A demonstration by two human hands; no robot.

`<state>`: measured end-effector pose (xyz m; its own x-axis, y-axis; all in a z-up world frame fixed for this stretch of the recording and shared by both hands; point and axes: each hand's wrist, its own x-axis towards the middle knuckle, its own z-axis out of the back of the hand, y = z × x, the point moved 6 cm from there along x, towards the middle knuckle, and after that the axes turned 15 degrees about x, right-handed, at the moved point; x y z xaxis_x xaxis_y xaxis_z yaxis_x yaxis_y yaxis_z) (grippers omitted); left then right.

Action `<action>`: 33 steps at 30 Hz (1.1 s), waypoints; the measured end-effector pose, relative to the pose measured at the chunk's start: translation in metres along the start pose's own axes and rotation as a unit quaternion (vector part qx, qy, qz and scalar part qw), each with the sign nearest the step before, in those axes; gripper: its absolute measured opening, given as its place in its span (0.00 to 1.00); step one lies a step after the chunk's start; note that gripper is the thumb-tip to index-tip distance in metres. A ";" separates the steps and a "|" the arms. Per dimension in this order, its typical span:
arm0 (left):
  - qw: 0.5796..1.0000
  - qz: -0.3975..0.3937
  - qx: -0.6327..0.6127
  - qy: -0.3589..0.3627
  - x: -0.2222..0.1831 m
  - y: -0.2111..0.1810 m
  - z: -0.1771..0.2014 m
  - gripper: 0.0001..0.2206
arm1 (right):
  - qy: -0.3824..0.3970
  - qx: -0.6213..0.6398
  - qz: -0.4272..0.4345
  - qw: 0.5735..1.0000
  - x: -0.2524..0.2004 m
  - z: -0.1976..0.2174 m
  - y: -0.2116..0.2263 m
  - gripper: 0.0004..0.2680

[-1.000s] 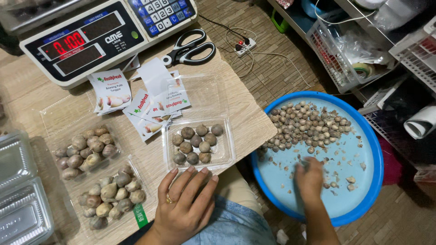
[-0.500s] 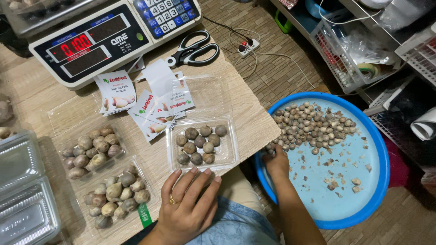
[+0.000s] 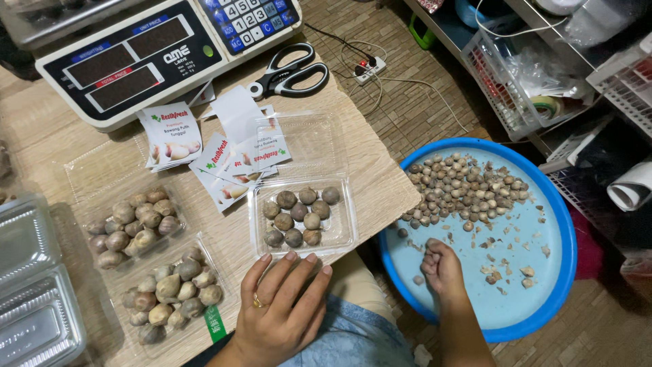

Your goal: The person sorts, weighs, and packs whole garlic bulbs into plastic containers by hand and using a digital scale.

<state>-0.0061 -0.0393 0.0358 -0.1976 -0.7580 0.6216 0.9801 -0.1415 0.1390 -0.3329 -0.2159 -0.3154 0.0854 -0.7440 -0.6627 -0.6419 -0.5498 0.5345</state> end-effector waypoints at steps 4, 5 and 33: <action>1.000 0.007 -0.003 -0.007 0.001 0.000 0.001 0.16 | -0.012 -0.002 0.044 0.999 0.005 0.035 0.009 0.03; 1.000 0.010 -0.004 -0.012 0.002 0.001 0.002 0.15 | 0.019 0.037 0.040 0.998 -0.004 0.028 0.014 0.06; 0.999 0.012 -0.023 -0.021 0.009 0.006 0.012 0.12 | 0.386 -0.563 0.511 0.522 -0.251 -0.338 0.040 0.11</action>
<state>-0.0023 -0.0396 0.0517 -0.1742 -0.7341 0.6563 0.9841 -0.1533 0.0897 -0.1224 -0.1793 0.0495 0.6971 -0.5606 0.4469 0.1663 0.7328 0.6598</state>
